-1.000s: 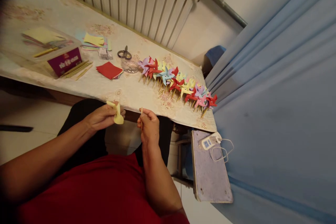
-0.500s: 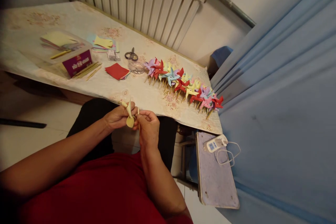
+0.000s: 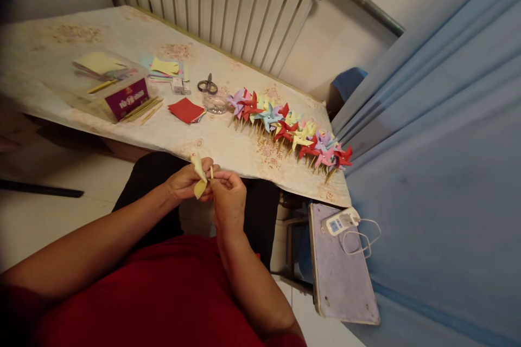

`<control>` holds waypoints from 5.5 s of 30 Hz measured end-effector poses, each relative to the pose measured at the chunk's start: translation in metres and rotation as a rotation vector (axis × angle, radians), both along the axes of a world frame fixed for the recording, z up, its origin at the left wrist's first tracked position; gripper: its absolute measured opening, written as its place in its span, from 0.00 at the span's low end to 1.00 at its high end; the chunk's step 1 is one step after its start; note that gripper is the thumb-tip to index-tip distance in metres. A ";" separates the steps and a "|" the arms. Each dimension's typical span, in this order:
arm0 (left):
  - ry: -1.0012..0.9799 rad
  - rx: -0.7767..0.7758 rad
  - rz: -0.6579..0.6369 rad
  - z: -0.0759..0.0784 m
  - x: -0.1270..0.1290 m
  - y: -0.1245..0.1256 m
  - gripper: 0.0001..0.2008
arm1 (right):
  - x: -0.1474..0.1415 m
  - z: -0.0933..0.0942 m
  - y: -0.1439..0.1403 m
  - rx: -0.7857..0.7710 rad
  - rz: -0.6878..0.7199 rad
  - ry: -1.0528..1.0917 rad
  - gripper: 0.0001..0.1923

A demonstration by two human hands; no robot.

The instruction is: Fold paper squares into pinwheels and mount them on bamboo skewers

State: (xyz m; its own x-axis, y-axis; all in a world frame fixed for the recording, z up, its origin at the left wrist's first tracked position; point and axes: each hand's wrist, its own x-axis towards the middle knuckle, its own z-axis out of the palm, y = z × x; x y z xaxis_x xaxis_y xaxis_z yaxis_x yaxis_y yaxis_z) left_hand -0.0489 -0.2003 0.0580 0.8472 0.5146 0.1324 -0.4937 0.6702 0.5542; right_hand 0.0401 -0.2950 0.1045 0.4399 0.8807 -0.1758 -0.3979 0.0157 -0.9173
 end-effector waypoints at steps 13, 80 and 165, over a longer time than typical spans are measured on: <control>-0.021 -0.019 -0.020 -0.001 -0.001 -0.001 0.13 | -0.005 -0.001 0.000 -0.028 0.013 -0.031 0.08; 0.087 0.014 0.077 -0.002 0.000 -0.002 0.22 | -0.002 -0.012 0.002 -0.006 -0.067 -0.234 0.05; 0.484 -0.056 0.484 -0.012 0.010 0.020 0.08 | 0.043 -0.070 -0.015 -0.241 0.198 -0.294 0.11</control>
